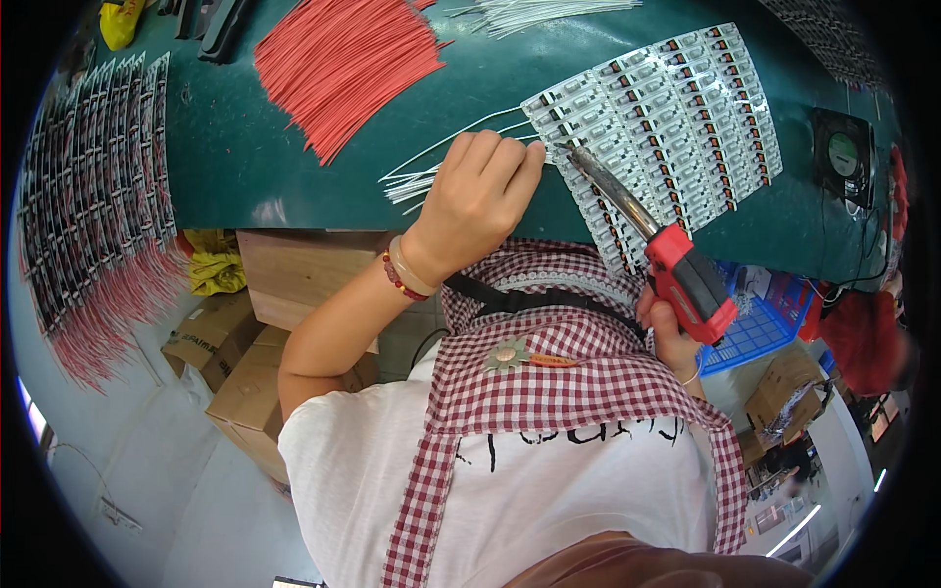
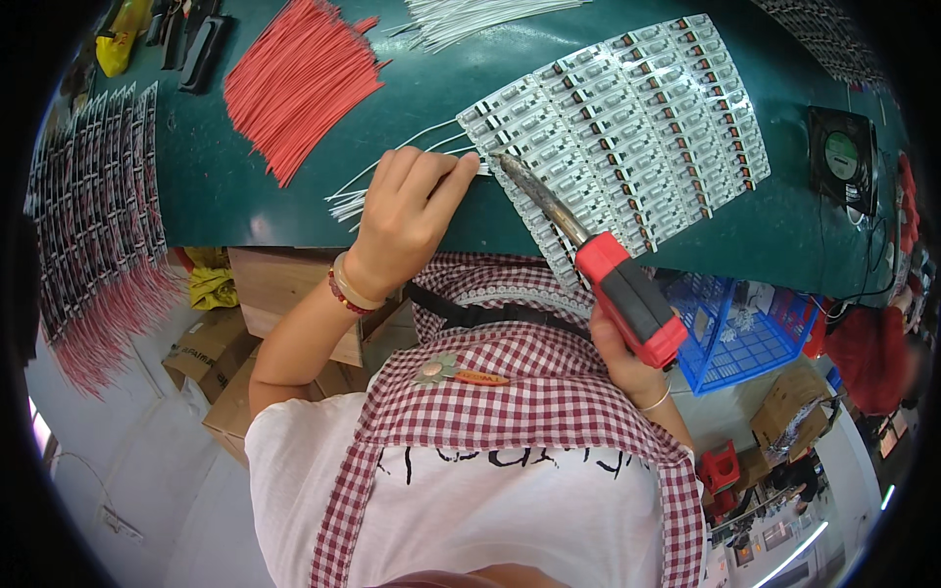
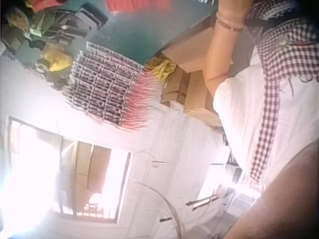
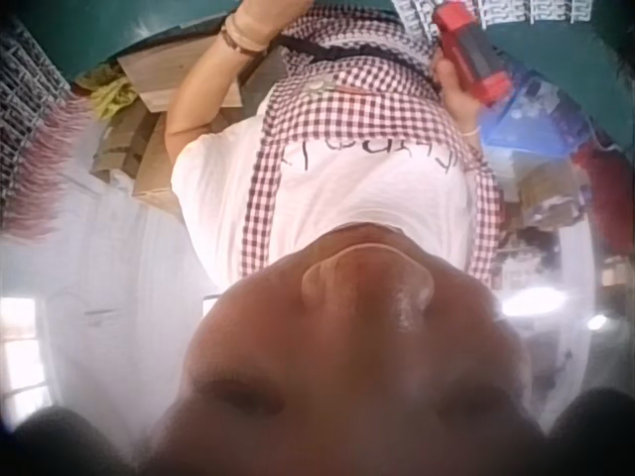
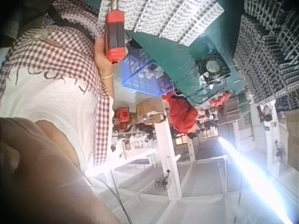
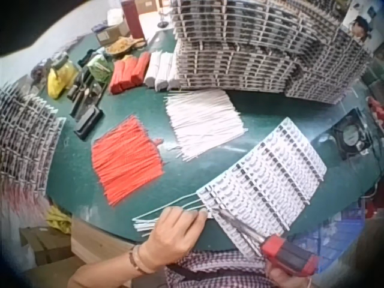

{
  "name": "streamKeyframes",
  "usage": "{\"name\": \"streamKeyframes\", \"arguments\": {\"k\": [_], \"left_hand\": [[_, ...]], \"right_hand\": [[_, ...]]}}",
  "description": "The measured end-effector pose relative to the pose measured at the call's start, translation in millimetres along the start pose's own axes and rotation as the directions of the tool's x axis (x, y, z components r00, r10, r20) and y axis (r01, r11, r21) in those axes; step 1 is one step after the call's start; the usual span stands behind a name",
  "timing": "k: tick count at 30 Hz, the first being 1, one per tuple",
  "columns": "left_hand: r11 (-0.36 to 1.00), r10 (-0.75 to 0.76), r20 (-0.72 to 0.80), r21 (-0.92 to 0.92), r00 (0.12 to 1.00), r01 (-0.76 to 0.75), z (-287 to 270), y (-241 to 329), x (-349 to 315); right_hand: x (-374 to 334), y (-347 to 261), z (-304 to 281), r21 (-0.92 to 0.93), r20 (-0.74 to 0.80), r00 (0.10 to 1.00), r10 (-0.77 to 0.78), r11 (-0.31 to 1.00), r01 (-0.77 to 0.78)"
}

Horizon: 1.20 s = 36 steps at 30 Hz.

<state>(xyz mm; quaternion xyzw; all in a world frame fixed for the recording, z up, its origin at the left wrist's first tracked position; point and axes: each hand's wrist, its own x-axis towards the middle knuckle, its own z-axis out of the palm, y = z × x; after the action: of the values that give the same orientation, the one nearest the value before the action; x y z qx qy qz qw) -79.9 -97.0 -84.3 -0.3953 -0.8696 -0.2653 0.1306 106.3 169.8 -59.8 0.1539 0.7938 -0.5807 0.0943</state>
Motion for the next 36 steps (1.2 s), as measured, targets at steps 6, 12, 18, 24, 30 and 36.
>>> {"name": "streamKeyframes", "arguments": {"k": [6, 12, 18, 24, 30, 36], "left_hand": [[1.000, -0.001, 0.021, -0.012, 1.000, 0.001, 1, 2, 0], [1.000, 0.007, 0.016, -0.017, 1.000, -0.006, -1, 2, 0], [1.000, 0.004, 0.003, -0.025, 1.000, -0.004, 0, 2, -1], [1.000, 0.001, 0.013, -0.028, 1.000, 0.000, 1, 2, -1], [1.000, -0.005, 0.010, -0.025, 1.000, 0.006, 1, 2, 0], [1.000, -0.015, 0.003, -0.019, 1.000, 0.015, 2, 3, -1]], "right_hand": [[2, 1, 6, -0.068, -0.056, 0.998, -0.029, 0.997, 0.025], [8, 0, 2, -0.204, 0.043, 0.990, -0.134, 0.969, 0.140], [8, -9, 5, -0.223, 0.000, 0.990, -0.142, 0.965, 0.139], [9, -10, 6, -0.161, 0.034, 0.994, -0.106, 0.981, 0.110], [5, -9, 4, -0.220, 0.019, 0.990, -0.141, 0.965, 0.142], [7, -7, 3, -0.149, 0.053, 0.995, -0.081, 0.985, 0.088]]}}
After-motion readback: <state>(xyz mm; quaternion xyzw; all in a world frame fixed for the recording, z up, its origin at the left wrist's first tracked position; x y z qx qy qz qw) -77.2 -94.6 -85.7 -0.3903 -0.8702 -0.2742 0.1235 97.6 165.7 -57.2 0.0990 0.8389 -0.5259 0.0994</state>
